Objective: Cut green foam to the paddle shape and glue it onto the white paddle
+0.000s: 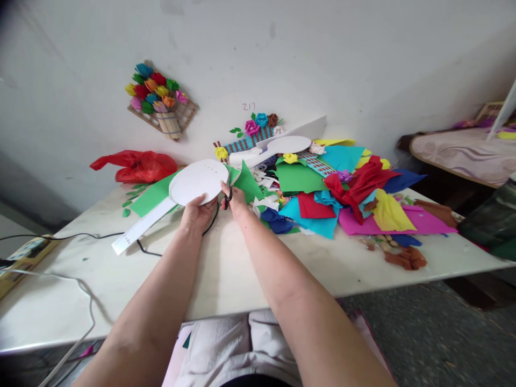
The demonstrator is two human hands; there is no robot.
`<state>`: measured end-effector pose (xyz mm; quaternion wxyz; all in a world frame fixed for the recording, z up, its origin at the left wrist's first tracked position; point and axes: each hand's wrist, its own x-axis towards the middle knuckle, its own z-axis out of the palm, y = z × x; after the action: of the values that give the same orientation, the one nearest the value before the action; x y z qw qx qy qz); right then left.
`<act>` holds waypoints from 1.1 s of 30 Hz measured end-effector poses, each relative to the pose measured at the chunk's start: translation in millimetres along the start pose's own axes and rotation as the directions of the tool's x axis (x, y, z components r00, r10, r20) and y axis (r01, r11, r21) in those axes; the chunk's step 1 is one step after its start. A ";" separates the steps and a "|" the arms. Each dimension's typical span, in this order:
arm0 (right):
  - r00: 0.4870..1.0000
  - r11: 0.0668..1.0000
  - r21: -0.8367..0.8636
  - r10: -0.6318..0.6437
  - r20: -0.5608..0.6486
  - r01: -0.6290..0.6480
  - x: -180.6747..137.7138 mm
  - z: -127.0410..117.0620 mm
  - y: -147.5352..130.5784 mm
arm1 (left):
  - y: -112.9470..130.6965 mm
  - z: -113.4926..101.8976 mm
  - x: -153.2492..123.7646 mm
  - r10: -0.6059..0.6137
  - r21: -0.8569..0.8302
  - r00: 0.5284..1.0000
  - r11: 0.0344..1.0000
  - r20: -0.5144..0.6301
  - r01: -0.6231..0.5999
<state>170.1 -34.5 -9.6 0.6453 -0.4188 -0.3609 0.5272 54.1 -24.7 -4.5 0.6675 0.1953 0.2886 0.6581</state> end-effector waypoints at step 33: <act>0.985 0.970 -0.213 -0.143 -0.095 0.121 -0.1 24.2 19.0 | -7.8 10.8 -12.3 0.054 -0.069 0.992 0.997 0.111 -0.046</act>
<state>140.9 -29.0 -17.7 0.6509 -0.4866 -0.4048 0.4191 67.4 -36.0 0.3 0.6721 0.2173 0.2234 0.6717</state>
